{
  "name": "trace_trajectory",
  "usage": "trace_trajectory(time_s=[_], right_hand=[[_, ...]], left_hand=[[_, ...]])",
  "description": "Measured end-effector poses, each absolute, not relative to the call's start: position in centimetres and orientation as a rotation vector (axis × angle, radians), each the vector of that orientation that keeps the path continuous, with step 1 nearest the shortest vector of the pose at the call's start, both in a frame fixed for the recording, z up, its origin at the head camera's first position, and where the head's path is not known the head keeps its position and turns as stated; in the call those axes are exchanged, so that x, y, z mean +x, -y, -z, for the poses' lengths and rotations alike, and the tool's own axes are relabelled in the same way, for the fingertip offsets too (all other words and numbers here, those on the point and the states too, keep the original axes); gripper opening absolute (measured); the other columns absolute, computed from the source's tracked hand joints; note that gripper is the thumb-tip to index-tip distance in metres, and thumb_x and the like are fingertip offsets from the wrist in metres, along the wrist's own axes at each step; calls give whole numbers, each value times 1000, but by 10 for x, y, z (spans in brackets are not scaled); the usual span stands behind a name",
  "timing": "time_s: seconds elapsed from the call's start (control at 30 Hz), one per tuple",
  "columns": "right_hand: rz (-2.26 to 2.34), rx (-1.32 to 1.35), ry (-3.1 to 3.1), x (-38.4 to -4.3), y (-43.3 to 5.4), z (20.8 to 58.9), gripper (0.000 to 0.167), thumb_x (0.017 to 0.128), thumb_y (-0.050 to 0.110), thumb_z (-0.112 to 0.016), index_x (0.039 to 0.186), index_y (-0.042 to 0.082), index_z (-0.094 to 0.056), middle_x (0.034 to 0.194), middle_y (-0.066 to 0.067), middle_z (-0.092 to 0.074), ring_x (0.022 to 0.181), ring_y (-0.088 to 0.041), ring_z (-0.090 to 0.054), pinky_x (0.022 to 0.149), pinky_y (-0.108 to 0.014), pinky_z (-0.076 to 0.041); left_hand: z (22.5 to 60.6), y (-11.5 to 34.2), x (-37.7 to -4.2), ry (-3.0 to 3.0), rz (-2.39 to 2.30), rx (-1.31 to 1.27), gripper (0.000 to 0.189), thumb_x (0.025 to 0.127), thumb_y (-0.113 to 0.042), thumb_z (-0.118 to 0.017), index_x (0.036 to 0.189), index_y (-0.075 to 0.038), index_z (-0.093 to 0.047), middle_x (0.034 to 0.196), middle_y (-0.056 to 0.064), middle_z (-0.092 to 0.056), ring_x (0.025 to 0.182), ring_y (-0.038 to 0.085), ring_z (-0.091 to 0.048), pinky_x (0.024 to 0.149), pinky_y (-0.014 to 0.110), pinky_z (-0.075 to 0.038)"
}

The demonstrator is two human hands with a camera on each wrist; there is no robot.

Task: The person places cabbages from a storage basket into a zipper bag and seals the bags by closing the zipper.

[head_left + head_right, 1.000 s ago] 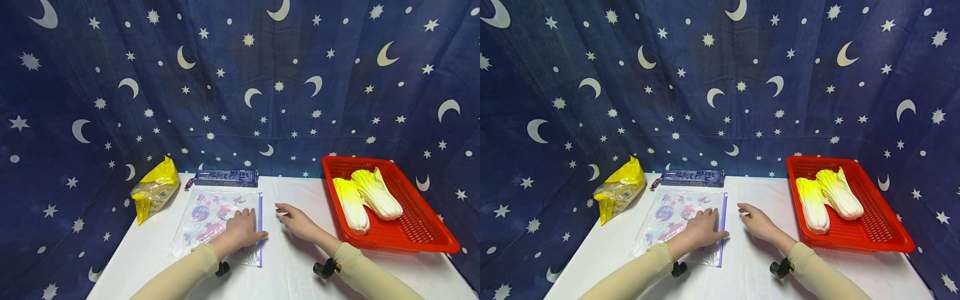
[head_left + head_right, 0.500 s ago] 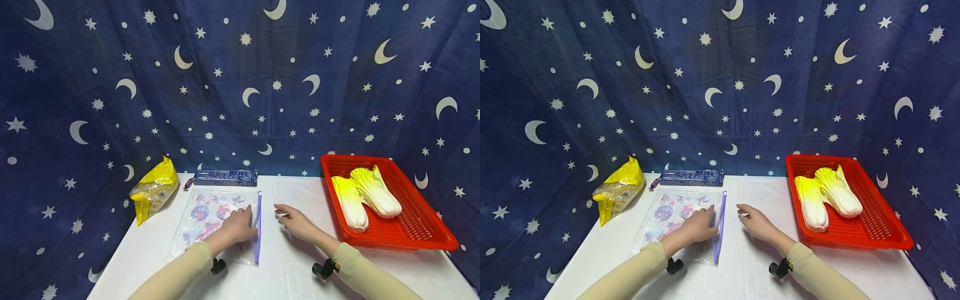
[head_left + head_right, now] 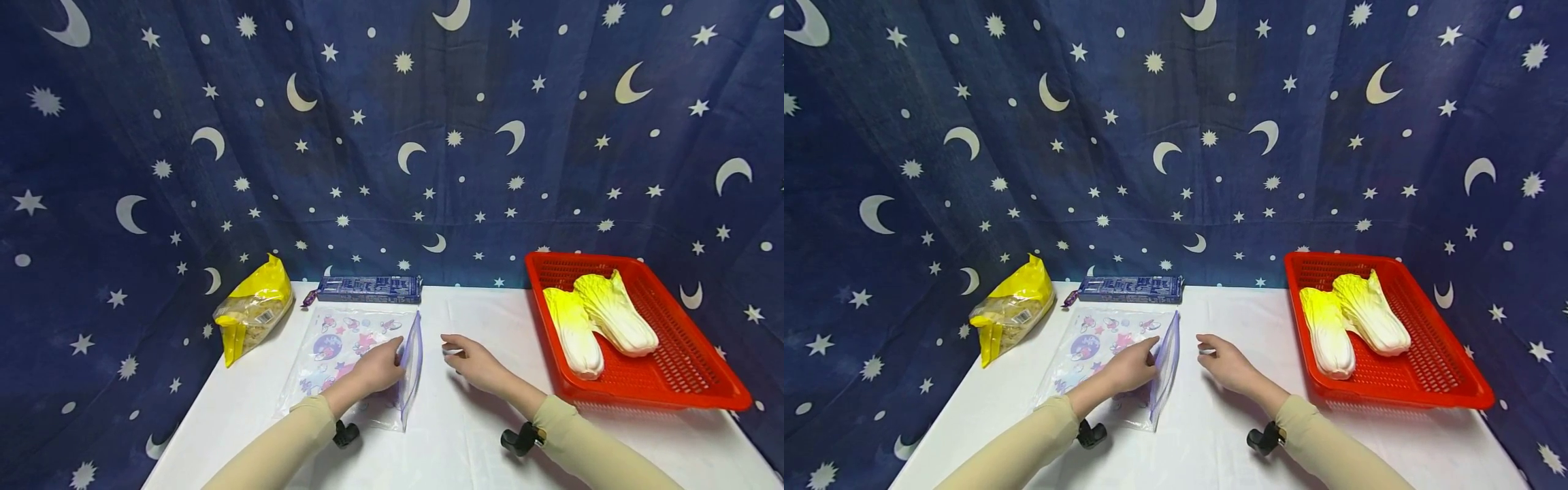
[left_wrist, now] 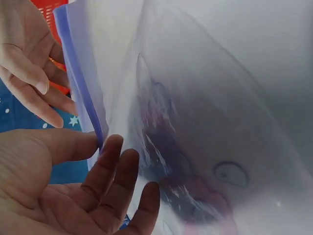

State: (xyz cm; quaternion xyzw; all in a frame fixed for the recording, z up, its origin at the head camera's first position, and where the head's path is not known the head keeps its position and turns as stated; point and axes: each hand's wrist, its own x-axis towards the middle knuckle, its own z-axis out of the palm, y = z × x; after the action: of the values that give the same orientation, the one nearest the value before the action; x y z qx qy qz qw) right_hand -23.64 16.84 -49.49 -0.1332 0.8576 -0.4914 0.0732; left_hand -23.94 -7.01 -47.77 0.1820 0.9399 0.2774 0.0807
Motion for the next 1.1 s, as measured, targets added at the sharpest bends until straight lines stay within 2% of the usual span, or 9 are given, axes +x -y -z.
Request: trace_trajectory(time_s=[0.23,0.5,0.73,0.97,1.1], right_hand=[[1657,-254,-2436,-240,-147,497,50,98,4,-62,144,-9,-48,130,-29,-60,103,-32,-67,81,-42,-60],[1791,-101,-2358,-251,-120,507,54,94,5,-68,141,-11,-47,111,-19,-65,87,-26,-69,75,-40,-62],[1706,-87,-2435,-255,-109,509,60,93,9,-71,143,-11,-44,101,-14,-67,74,-24,-67,62,-37,-59],[1636,-98,-2502,-256,-103,508,69,90,8,-74,146,-11,-39,99,-13,-66,69,-20,-67,59,-33,-57],[1667,-83,-2497,-255,-102,510,75,87,2,-72,149,-12,-32,101,-15,-65,68,-19,-65,58,-34,-58]], left_hand=[[480,76,-241,-2834,-887,566,63,83,-4,-67,144,5,-52,85,0,-64,73,13,-56,72,35,-52],[483,77,-242,-2824,-887,577,51,87,-5,-68,138,-1,-61,90,2,-70,79,14,-61,76,36,-55],[484,78,-241,-2800,-887,577,53,88,-3,-67,140,-2,-59,95,3,-71,80,14,-62,74,35,-54],[482,78,-241,-2796,-891,563,61,85,-2,-70,144,-1,-55,94,2,-70,77,14,-59,70,34,-52],[485,79,-241,-2795,-949,572,71,83,-1,-70,149,3,-46,88,0,-65,71,12,-55,65,31,-48]])
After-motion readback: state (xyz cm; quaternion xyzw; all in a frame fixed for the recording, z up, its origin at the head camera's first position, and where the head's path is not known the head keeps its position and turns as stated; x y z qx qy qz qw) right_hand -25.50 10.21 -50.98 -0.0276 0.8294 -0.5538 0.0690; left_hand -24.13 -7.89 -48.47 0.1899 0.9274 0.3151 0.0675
